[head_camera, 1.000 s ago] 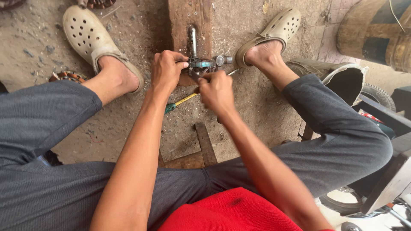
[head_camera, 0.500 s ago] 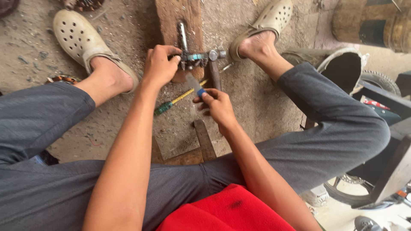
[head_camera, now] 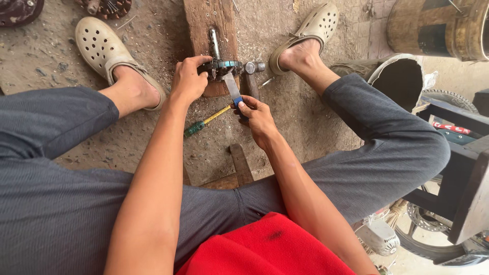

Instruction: The person sits on the floor and uses a hammer and a chisel to repeatedly strike a small metal component resting on a wooden block. The person adjusts the component's position between strikes.

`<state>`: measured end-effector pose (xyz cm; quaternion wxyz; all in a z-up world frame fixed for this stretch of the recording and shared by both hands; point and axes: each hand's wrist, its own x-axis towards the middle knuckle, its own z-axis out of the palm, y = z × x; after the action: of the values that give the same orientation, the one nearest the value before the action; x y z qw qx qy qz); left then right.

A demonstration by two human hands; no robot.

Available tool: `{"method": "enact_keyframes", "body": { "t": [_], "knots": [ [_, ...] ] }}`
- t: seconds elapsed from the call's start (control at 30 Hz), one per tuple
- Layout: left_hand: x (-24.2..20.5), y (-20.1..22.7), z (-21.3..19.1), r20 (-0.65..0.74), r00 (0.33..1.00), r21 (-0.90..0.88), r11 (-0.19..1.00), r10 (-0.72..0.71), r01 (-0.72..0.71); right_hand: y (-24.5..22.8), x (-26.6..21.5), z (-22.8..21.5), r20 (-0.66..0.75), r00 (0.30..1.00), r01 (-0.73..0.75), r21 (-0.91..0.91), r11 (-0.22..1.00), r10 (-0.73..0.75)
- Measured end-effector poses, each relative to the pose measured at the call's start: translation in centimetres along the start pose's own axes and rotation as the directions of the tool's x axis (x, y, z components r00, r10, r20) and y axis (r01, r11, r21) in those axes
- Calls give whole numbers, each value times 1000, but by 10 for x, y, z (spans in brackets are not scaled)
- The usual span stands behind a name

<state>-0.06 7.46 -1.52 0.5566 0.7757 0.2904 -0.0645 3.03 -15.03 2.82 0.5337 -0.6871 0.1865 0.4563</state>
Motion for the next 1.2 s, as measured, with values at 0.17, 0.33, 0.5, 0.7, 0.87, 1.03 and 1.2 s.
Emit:
{"method": "enact_keyframes", "body": {
  "t": [0.17, 0.33, 0.5, 0.7, 0.87, 1.03, 1.2],
  "knots": [
    [-4, -1, 4, 44, 999, 190, 982, -14, 5, -11, -13, 6, -37, 997, 61, -207, 976, -70],
    [2, -11, 16, -42, 969, 285, 932, 245, -223, -37, -40, 21, -90, 846, 237, -820, 521, -526],
    [11, -8, 21, 66, 974, 409, 885, 214, -223, -50, -46, 31, 171, 692, 374, -916, 146, -701],
    [14, -2, 15, 150, 962, 542, 795, 227, -272, -46, -41, 34, 372, 559, 547, -837, -6, -741],
    [15, 0, 11, 40, 974, 353, 908, 225, -224, -50, -37, 31, 402, 563, 573, -819, -9, -722],
    [12, -3, 7, -31, 959, 303, 917, 282, -260, -47, -29, 36, 404, 593, 516, -854, -56, -697],
    [10, -4, 9, -30, 962, 270, 929, 272, -254, -38, -21, 30, 458, 604, 507, -852, -129, -652]
  ]
}}
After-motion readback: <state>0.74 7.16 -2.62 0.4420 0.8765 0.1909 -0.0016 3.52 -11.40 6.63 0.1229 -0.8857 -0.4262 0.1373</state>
